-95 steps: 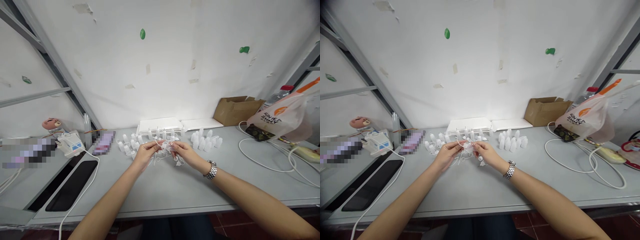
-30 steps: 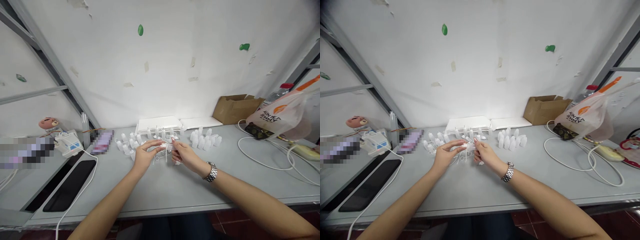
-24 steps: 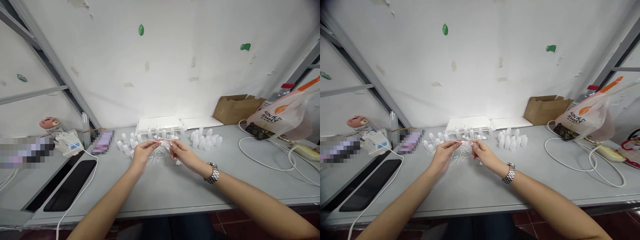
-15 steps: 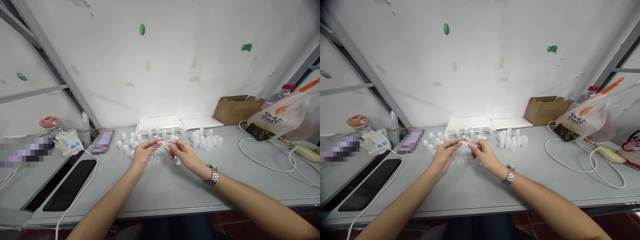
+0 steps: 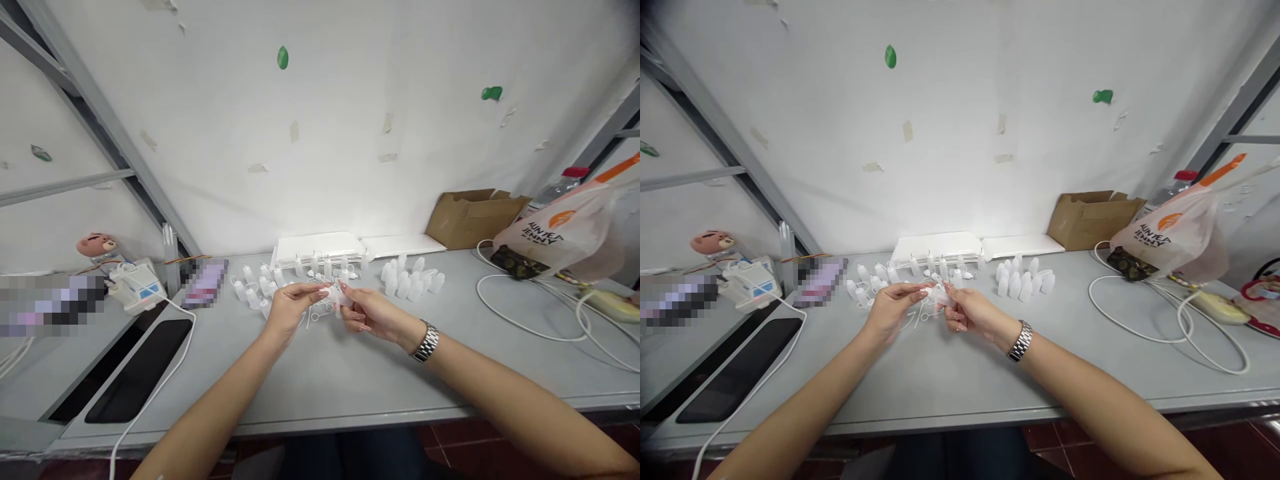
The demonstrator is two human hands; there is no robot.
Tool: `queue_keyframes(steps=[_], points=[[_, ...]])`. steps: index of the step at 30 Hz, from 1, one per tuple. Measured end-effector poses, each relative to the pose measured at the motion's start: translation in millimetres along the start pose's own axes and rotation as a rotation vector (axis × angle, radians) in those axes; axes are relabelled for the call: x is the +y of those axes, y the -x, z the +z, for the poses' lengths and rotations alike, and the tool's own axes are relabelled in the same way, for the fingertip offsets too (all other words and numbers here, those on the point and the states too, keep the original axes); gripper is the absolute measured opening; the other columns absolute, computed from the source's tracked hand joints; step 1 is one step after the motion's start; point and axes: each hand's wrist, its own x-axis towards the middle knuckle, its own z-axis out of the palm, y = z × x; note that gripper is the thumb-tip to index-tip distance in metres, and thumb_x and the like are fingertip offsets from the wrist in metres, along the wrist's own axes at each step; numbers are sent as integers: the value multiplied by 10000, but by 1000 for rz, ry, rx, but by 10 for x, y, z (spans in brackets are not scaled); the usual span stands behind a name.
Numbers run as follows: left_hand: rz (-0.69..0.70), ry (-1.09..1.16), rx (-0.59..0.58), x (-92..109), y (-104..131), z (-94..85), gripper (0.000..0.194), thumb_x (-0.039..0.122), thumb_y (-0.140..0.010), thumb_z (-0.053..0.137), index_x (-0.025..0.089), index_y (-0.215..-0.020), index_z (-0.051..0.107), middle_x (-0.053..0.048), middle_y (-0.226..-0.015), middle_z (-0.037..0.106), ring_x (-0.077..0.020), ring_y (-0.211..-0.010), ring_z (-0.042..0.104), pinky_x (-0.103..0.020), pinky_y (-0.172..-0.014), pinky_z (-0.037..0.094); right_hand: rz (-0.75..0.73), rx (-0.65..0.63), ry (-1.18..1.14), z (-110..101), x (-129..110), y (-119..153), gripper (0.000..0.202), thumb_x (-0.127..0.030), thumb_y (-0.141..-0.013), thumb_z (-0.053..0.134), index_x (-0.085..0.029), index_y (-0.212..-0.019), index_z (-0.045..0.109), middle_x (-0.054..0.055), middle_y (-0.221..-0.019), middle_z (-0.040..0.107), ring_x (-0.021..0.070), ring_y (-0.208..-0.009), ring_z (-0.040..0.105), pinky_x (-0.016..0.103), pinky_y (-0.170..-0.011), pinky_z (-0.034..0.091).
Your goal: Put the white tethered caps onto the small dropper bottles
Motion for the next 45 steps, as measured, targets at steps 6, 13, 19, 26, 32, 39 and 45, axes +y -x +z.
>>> queue_keyframes(steps=[6,13,19,26,32,39,45], points=[[54,-45,69,16,19,15,216,317,-618,713,178,-781,697,-65,-918,707,-230,-952,614,-366,-877,448,-99,57,137,81,53,2,376,-558,-830,395,-189,-760,413,-104,-474,291,60,-375,325,231,-440,225],[20,71,73,-56,-18,-8,227,302,-601,731,174,-784,691,-71,-918,707,-214,-961,611,-361,-909,416,-305,193,429,81,137,-33,269,-469,-853,420,-208,-834,361,-102,-471,421,74,-419,379,224,-464,283],[15,86,45,-63,-27,-28,188,266,-594,740,170,-747,689,-69,-902,709,-217,-961,611,-367,-909,417,-156,82,167,92,67,-20,347,-490,-854,399,-177,-712,440,-95,-415,367,53,-336,325,218,-416,229],[19,94,23,-30,-14,-6,207,269,-607,731,166,-782,689,-66,-908,709,-216,-950,616,-370,-913,411,108,-143,-172,50,77,-27,454,-524,-879,294,-177,-613,417,-87,-364,330,49,-284,261,215,-402,221],[53,57,42,52,50,29,252,248,-620,726,184,-861,687,-60,-965,698,-215,-999,596,-355,-928,405,42,-47,-69,90,79,-26,490,-555,-863,319,-163,-595,439,-66,-383,374,66,-306,356,213,-395,247],[24,180,-49,56,41,22,256,225,-589,749,173,-832,691,-64,-881,714,-217,-893,639,-364,-877,441,243,-455,-322,36,109,-15,580,-584,-875,142,-182,-520,362,-62,-350,353,63,-254,313,223,-378,250],[50,213,112,15,30,42,245,190,-598,741,169,-836,688,-45,-853,717,-185,-858,647,-331,-879,434,-1,-72,-2,111,91,-15,447,-554,-838,386,-145,-715,514,-72,-421,417,57,-359,411,216,-455,308]])
